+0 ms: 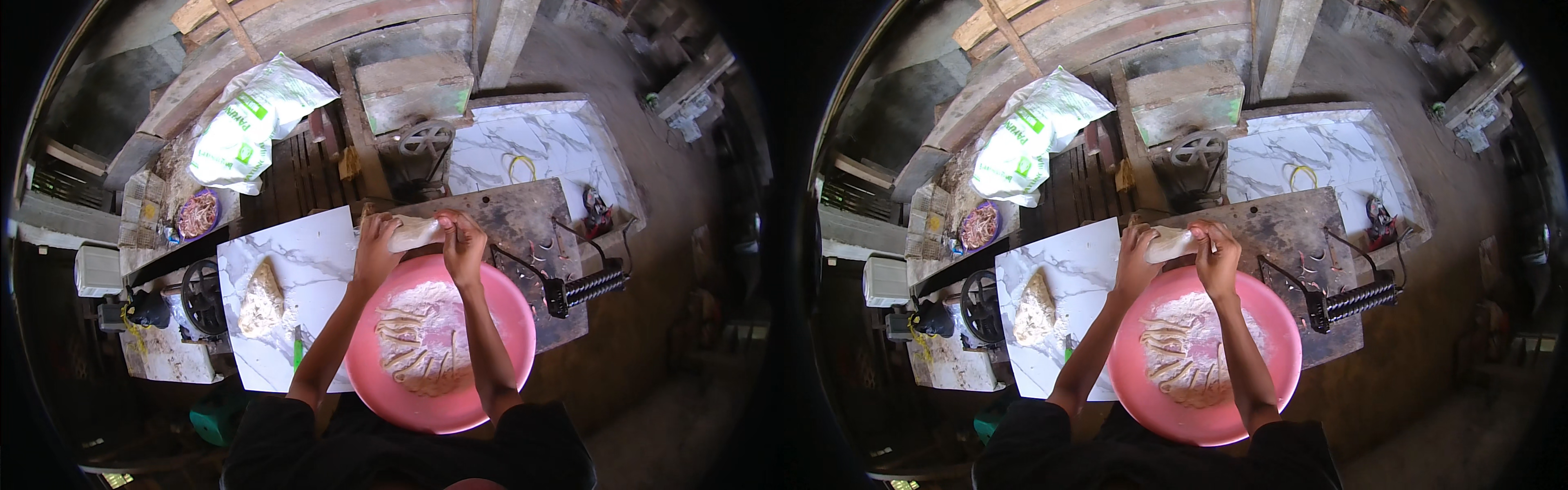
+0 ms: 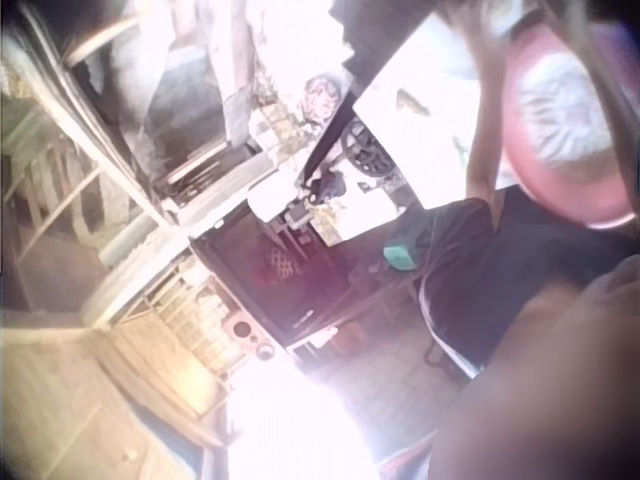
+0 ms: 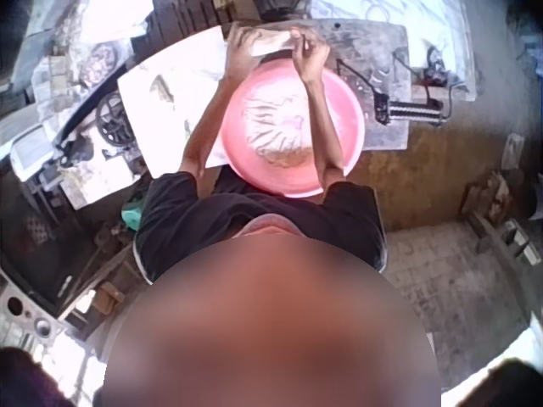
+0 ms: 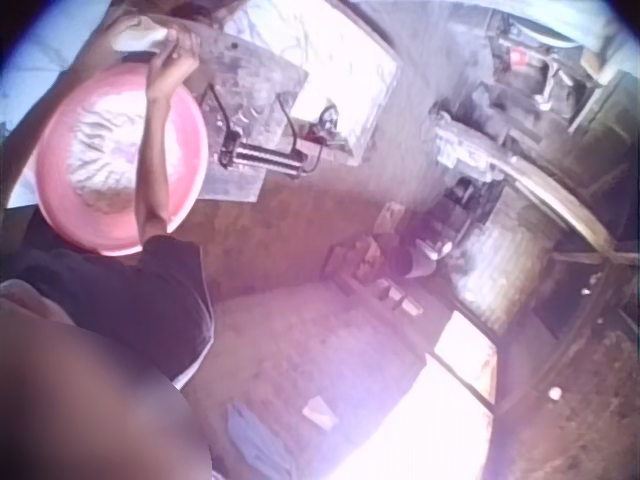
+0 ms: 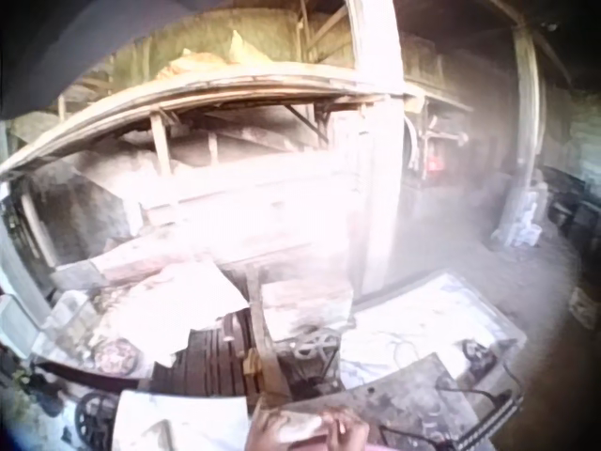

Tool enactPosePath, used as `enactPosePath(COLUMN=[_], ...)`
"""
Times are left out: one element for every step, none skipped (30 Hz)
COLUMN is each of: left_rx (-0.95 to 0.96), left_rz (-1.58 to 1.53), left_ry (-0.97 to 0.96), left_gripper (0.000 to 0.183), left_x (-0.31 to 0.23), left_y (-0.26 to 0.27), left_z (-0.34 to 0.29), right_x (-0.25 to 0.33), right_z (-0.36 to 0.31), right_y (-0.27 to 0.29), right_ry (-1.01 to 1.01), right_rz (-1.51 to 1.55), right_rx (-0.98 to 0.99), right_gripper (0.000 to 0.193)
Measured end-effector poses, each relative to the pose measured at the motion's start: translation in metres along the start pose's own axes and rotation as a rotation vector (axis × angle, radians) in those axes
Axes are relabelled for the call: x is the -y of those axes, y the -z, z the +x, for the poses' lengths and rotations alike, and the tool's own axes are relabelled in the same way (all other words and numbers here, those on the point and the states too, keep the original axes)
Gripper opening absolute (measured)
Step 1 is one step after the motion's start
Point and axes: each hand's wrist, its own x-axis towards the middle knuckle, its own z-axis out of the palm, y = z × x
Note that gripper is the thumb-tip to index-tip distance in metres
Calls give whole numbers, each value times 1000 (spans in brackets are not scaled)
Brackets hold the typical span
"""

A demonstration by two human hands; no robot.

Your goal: The person prepares dough by hand on a tiled surface, using a knife to cut portions of dough and then kneading and coating them in flour within a pink bowl.

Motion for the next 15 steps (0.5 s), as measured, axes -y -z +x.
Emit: enactPosePath(left_rx=[76, 152, 210, 213, 345, 477, 491, 494, 520, 547, 547, 536, 524, 523, 499], left_rz=[43, 89, 38, 34, -22, -77, -139, -142, -177, -213, -214, -210, -206, -209, -185], left_ry=[-35, -74, -58, -60, -47, -35, -61, -62, -45, -29, -32, -16, 0, -1, 8], left_gripper=[44, 44, 46, 46, 46, 45, 41, 41, 38, 34, 34, 34, 33, 33, 33], left_x=[1, 2, 3, 4, 3, 2, 14, 15, 15, 15, 16, 18, 20, 20, 20], left_y=[-3, -6, -7, -6, -1, 1, -7, -9, -11, -13, -16, -20, -23, -26, -29], left_z=[1, 3, 5, 6, 10, 12, 10, 11, 12, 12, 12, 11, 11, 10, 10], right_x=[-6, -12, -21, -30, -35, -39, -42, -42, -41, -40, -38, -37, -36, -35, -33], right_z=[-2, -3, -7, -11, -15, -19, -23, -24, -24, -23, -22, -21, -21, -21, -20], right_y=[0, 0, 1, 4, 5, 7, 9, 11, 11, 12, 12, 12, 13, 14, 15], right_ry=[-17, -32, -34, -58, -83, -86, -114, -142, -144, -171, -194, -193, -239, -285, -283], right_rz=[-38, -73, -78, -158, -234, -234, -270, -309, -312, -357, -401, -402, -463, -526, -529], right_rx=[-11, -26, -29, -45, -60, -61, -72, -84, -85, -89, -95, -98, -97, -95, -95], right_gripper=[7, 7, 7, 6, 6, 6, 7, 8, 8, 8, 8, 8, 8, 9, 9])
